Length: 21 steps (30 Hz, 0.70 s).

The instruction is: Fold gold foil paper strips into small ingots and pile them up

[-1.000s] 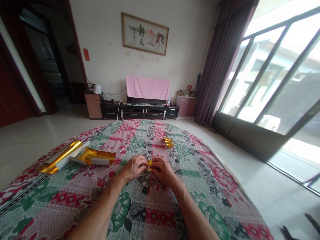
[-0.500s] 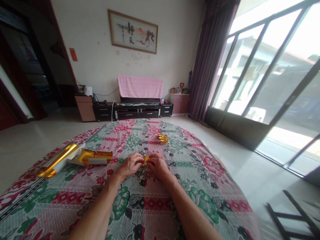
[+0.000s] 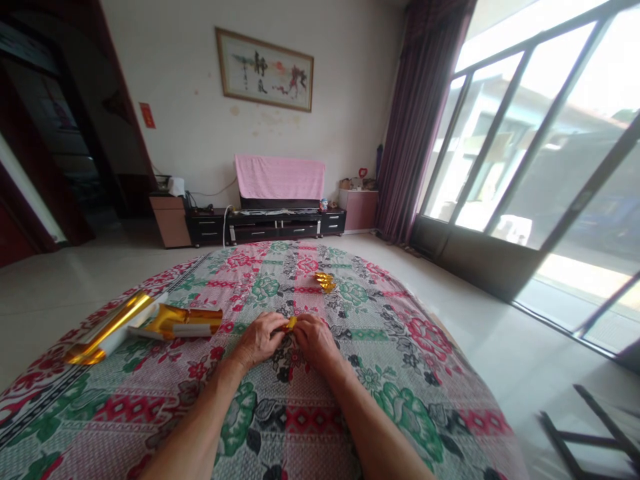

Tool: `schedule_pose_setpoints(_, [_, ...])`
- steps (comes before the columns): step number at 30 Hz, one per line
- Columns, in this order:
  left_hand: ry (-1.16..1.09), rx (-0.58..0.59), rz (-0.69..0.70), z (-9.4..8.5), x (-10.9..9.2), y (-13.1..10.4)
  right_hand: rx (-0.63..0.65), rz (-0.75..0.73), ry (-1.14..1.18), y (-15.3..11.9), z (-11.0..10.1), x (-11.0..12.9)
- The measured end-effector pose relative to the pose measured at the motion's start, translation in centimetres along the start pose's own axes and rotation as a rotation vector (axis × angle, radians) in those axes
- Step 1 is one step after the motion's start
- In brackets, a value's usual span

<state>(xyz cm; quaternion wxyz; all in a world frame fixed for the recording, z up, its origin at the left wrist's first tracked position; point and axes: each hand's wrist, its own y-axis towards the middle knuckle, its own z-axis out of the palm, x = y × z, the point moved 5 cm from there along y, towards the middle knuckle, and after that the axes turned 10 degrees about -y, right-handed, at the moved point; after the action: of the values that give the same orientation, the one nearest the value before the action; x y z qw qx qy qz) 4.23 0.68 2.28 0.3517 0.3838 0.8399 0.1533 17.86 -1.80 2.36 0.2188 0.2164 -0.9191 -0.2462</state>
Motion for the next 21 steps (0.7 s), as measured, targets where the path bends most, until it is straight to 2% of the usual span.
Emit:
schedule_pose_setpoints(5, [-0.023, -0.035, -0.076, -0.15, 0.39, 0.04, -0.004, 0.008, 0.014, 0.04, -0.07, -0.02])
schedule_pose_setpoints(12, [0.019, -0.022, 0.007, 0.15, 0.06, 0.23, 0.006, 0.008, -0.003, 0.04, -0.14, 0.1])
schedule_pose_setpoints(21, [0.036, 0.002, -0.021, 0.7, 0.27, 0.63, 0.004, 0.023, -0.003, -0.01, -0.06, 0.05])
